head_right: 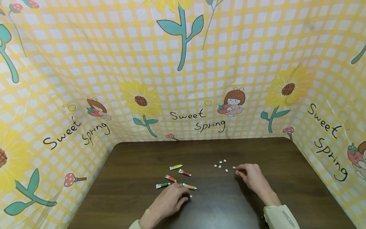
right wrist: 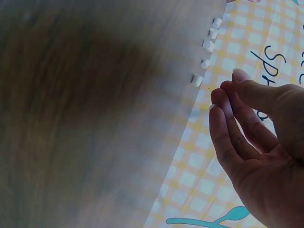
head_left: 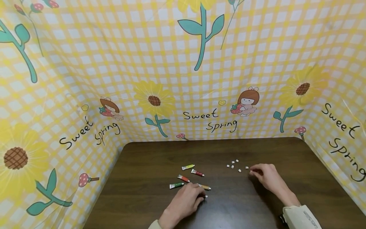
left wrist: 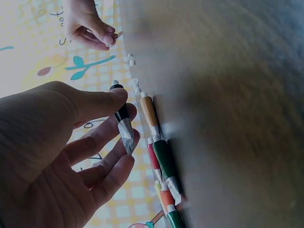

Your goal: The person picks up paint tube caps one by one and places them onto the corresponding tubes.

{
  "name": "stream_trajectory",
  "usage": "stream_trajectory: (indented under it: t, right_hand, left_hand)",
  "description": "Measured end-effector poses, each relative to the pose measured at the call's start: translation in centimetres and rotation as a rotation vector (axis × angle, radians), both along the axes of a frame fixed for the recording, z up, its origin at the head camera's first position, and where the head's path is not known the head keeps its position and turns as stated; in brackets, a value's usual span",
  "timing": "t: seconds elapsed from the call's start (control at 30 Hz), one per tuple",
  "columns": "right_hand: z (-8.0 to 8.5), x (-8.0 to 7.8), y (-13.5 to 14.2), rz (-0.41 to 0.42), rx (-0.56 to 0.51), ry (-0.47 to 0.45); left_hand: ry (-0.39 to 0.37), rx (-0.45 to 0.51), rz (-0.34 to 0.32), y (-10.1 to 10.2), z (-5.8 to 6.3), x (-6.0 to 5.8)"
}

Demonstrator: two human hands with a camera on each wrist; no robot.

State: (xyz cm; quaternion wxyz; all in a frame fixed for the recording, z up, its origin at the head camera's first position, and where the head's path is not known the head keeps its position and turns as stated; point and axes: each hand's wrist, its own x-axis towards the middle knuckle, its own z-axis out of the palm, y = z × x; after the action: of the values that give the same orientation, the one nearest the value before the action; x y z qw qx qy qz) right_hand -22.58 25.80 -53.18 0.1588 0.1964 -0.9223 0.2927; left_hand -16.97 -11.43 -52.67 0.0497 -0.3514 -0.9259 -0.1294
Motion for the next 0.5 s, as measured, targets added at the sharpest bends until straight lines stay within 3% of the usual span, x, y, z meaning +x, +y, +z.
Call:
stream_trajectory:
  t: [0.5]
  right_hand:
    - [0.4, 1.6, -1.3, -0.018, -0.12, 0.015]
  left_hand:
    - [-0.004, 0.084, 0.012, -0.2, 0.7, -0.3]
